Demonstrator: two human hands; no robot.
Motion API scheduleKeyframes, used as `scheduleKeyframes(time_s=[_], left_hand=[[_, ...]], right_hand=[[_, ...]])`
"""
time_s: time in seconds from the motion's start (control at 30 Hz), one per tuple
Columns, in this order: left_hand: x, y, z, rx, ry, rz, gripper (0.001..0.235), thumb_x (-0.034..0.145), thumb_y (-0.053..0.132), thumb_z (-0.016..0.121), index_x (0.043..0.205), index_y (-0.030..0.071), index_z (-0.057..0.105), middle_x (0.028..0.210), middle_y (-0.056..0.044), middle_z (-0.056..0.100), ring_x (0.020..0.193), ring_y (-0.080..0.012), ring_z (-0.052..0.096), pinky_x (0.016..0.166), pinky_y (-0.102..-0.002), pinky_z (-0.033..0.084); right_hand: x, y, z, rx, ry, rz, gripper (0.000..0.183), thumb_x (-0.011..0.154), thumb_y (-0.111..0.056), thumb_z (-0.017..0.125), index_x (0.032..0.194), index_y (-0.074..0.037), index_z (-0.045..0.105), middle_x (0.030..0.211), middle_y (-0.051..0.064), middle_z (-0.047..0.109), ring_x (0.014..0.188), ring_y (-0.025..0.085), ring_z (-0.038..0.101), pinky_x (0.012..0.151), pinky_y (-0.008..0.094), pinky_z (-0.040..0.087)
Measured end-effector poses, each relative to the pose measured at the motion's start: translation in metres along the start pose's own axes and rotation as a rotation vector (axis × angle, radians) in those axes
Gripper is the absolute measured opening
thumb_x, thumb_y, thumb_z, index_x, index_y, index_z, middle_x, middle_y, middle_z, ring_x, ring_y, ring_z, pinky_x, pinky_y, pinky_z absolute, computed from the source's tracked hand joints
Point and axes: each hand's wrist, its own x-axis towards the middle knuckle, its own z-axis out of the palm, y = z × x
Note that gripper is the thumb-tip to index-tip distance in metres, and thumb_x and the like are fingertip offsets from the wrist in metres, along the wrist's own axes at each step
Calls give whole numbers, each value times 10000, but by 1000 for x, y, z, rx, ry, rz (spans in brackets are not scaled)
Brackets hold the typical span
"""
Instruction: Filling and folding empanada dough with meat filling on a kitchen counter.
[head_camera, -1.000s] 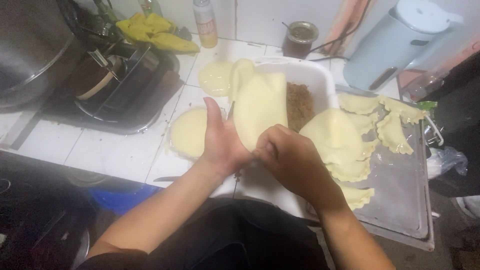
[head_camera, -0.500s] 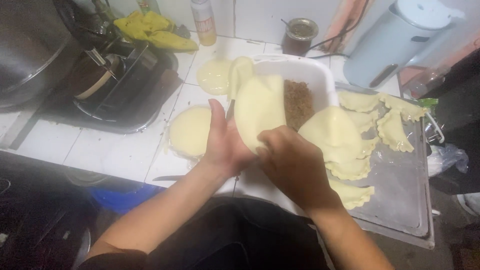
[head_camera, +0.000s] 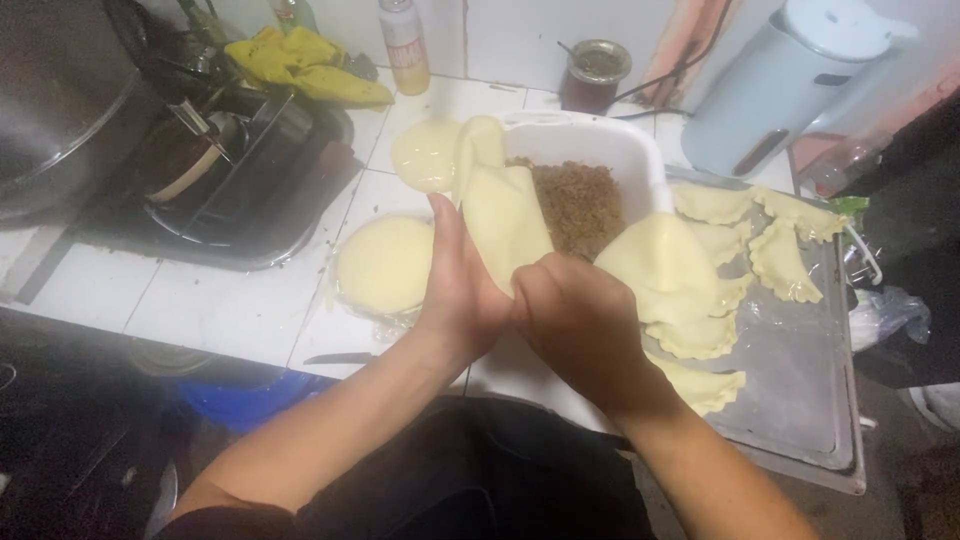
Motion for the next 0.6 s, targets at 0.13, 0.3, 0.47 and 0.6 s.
scheduleKeyframes(time_s=[0.13, 0.3, 0.47, 0.6], left_hand=[[1, 0, -7, -39, -30, -37, 846, 1040, 643, 307, 1622, 34, 234, 1564, -140, 407, 1443, -291, 412, 1224, -436, 343], [-4, 3, -16, 79, -100, -91, 717, 1040, 458, 476, 1606, 96, 225, 1539, -142, 417, 1401, -309, 455, 1167, -495, 400], [-11, 11, -33, -3, 7, -367, 614, 1046, 317, 536, 1548, 4, 369, 1473, -196, 514, 1344, -366, 514, 1131, -543, 420], [-30, 27, -39, 42, 173, -359, 620, 1009, 329, 507, 1543, 37, 388, 1538, -185, 499, 1407, -378, 482, 1166, -603, 359]], right_hand=[[-3, 4, 8, 178, 94, 129, 102, 885, -37, 655, 824, -100, 602, 780, 69, 570, 706, 241, 584, 615, 384, 497], [-9, 25, 8, 879, -117, 634, 30, 918, -84, 597, 898, -67, 611, 756, 3, 579, 644, 113, 547, 578, 265, 454], [-31, 67, 2, 1458, -48, 984, 65, 933, -107, 555, 928, -62, 601, 742, 16, 540, 640, 145, 480, 556, 277, 394], [-105, 133, -7, 2065, 406, 848, 90, 942, -113, 584, 921, -26, 590, 907, 83, 575, 803, 207, 542, 730, 343, 474]])
